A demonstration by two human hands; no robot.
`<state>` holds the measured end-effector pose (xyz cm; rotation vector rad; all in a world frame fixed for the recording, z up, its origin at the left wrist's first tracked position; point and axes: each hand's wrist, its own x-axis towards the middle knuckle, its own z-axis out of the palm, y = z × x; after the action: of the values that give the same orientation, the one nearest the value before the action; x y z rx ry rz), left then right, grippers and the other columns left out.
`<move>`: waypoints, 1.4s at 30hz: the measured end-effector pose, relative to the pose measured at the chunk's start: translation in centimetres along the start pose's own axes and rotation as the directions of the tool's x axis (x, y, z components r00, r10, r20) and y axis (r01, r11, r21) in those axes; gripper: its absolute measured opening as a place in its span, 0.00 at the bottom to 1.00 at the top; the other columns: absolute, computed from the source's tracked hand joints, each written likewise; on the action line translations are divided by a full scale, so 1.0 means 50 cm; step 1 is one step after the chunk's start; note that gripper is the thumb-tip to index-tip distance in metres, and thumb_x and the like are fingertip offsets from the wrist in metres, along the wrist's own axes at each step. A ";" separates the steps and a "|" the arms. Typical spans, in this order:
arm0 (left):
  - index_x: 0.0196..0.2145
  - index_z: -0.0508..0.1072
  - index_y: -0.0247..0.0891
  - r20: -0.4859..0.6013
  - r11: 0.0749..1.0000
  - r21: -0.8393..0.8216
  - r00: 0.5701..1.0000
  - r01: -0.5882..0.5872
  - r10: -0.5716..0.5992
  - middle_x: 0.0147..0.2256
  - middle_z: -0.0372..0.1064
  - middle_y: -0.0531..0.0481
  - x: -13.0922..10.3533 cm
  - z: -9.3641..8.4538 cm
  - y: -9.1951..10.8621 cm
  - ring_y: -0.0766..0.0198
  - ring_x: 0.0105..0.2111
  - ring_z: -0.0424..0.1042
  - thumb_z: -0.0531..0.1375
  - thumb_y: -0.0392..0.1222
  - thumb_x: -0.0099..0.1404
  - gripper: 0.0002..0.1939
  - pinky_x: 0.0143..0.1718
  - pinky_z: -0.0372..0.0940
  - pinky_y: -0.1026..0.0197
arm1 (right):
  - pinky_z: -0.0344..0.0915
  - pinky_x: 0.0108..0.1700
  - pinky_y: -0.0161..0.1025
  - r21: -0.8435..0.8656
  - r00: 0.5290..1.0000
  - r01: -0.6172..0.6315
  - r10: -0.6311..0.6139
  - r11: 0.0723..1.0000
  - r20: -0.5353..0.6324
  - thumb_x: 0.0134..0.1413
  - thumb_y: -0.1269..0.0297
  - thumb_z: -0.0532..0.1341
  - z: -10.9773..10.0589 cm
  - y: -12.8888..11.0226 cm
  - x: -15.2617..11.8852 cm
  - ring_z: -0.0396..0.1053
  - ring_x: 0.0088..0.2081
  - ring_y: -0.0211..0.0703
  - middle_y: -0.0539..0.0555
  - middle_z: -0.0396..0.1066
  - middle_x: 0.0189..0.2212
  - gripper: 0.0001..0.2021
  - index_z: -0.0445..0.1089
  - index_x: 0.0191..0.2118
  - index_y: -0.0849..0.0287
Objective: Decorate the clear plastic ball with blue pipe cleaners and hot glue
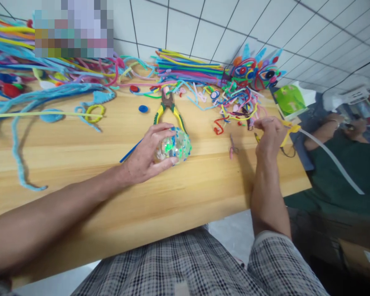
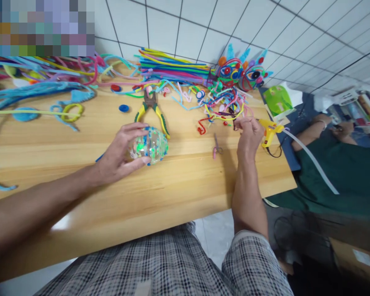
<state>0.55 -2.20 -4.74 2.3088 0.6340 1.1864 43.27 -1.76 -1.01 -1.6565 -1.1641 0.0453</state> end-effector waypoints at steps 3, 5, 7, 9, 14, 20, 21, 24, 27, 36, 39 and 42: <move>0.74 0.60 0.53 0.016 1.000 0.015 1.000 0.015 -0.015 0.69 0.66 0.38 -0.001 -0.001 0.000 0.44 0.72 0.67 0.66 0.57 0.79 0.33 0.72 0.69 0.32 | 0.64 0.39 0.44 -0.269 0.988 0.024 0.018 0.963 0.153 0.57 0.62 0.69 -0.039 0.012 0.015 0.67 0.30 0.45 0.48 0.68 0.21 0.12 0.74 0.23 0.53; 0.74 0.60 0.52 0.018 1.000 0.013 1.000 0.013 -0.013 0.69 0.66 0.38 0.000 0.000 0.000 0.44 0.72 0.67 0.65 0.56 0.80 0.32 0.72 0.69 0.32 | 0.58 0.35 0.44 -0.360 0.983 0.018 0.050 0.933 0.178 0.57 0.61 0.72 -0.050 0.017 0.017 0.61 0.26 0.42 0.45 0.61 0.18 0.15 0.72 0.21 0.53; 0.74 0.60 0.52 0.010 1.000 0.000 1.000 -0.005 0.005 0.69 0.66 0.38 0.001 0.001 0.000 0.45 0.72 0.67 0.66 0.54 0.79 0.32 0.72 0.69 0.33 | 0.58 0.36 0.45 -0.359 0.987 0.053 0.006 0.932 0.160 0.62 0.61 0.69 -0.047 0.017 0.013 0.61 0.26 0.43 0.46 0.60 0.18 0.17 0.71 0.22 0.51; 0.74 0.60 0.50 -0.004 0.999 -0.022 0.999 -0.032 0.032 0.68 0.66 0.37 0.003 0.003 -0.002 0.45 0.71 0.68 0.67 0.53 0.79 0.33 0.72 0.70 0.34 | 0.63 0.40 0.47 -0.292 0.983 0.152 -0.115 0.944 0.142 0.62 0.62 0.68 -0.031 0.011 0.002 0.67 0.31 0.47 0.49 0.69 0.23 0.13 0.72 0.25 0.50; 0.74 0.61 0.49 -0.029 0.997 -0.051 0.998 -0.057 0.056 0.68 0.67 0.36 0.005 0.008 -0.007 0.44 0.71 0.69 0.67 0.52 0.78 0.33 0.71 0.70 0.35 | 0.72 0.45 0.51 -0.075 0.935 0.300 -0.277 0.951 0.222 0.62 0.58 0.69 0.015 -0.055 -0.054 0.75 0.36 0.51 0.53 0.80 0.35 0.05 0.77 0.35 0.49; 0.74 0.61 0.50 -0.024 0.994 -0.084 0.997 -0.071 0.069 0.69 0.67 0.35 0.007 0.008 -0.007 0.43 0.72 0.69 0.67 0.50 0.78 0.34 0.72 0.70 0.34 | 0.72 0.40 0.48 0.145 0.798 0.461 -0.481 0.875 0.363 0.71 0.59 0.66 0.016 -0.207 -0.134 0.75 0.31 0.48 0.49 0.76 0.28 0.14 0.72 0.30 0.49; 0.74 0.61 0.49 -0.025 0.993 -0.090 0.997 -0.073 0.071 0.69 0.66 0.35 0.007 0.008 -0.007 0.43 0.72 0.69 0.67 0.50 0.78 0.34 0.72 0.70 0.34 | 0.72 0.39 0.48 0.209 0.763 0.497 -0.539 0.842 0.356 0.71 0.59 0.67 0.018 -0.228 -0.143 0.75 0.30 0.47 0.48 0.75 0.27 0.14 0.71 0.30 0.49; 0.75 0.61 0.50 -0.027 0.993 -0.097 0.998 -0.067 0.064 0.69 0.66 0.35 0.007 0.007 -0.007 0.43 0.72 0.68 0.67 0.50 0.78 0.33 0.72 0.70 0.34 | 0.74 0.42 0.50 0.363 0.684 0.580 -0.678 0.729 0.269 0.69 0.61 0.70 0.039 -0.261 -0.166 0.78 0.35 0.49 0.48 0.79 0.32 0.07 0.74 0.37 0.47; 0.75 0.60 0.50 -0.013 0.994 -0.095 0.999 -0.051 0.050 0.70 0.66 0.35 0.006 0.006 -0.006 0.43 0.73 0.68 0.67 0.51 0.79 0.33 0.72 0.69 0.33 | 0.77 0.53 0.59 0.427 0.670 0.584 -0.707 0.690 0.226 0.67 0.52 0.72 0.080 -0.247 -0.194 0.81 0.48 0.57 0.54 0.81 0.46 0.14 0.75 0.54 0.46; 0.74 0.61 0.51 -0.024 0.995 -0.093 0.999 -0.036 0.034 0.70 0.66 0.36 0.003 0.007 -0.004 0.43 0.73 0.67 0.66 0.54 0.79 0.33 0.73 0.68 0.33 | 0.70 0.70 0.74 0.451 0.615 0.505 -0.673 0.736 0.410 0.63 0.40 0.74 0.132 -0.180 -0.259 0.70 0.70 0.72 0.65 0.70 0.70 0.42 0.62 0.75 0.47; 0.75 0.61 0.51 -0.017 0.996 -0.085 0.999 -0.040 0.038 0.69 0.66 0.36 0.004 0.005 -0.005 0.43 0.73 0.67 0.66 0.54 0.79 0.33 0.73 0.68 0.32 | 0.72 0.68 0.71 0.423 0.659 0.490 -0.642 0.762 0.392 0.69 0.46 0.70 0.128 -0.177 -0.251 0.75 0.64 0.67 0.62 0.75 0.63 0.28 0.68 0.69 0.47; 0.75 0.60 0.50 -0.018 0.995 -0.080 0.999 -0.050 0.049 0.69 0.66 0.35 0.005 0.004 -0.005 0.42 0.73 0.67 0.67 0.53 0.79 0.34 0.73 0.68 0.33 | 0.75 0.63 0.66 0.429 0.723 0.449 -0.601 0.784 0.341 0.71 0.54 0.68 0.130 -0.171 -0.246 0.78 0.57 0.60 0.58 0.78 0.55 0.17 0.73 0.61 0.46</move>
<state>0.82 -1.88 -4.83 2.2616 0.5272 1.2319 27.70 -5.99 -3.44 -0.9852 -1.8678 0.2622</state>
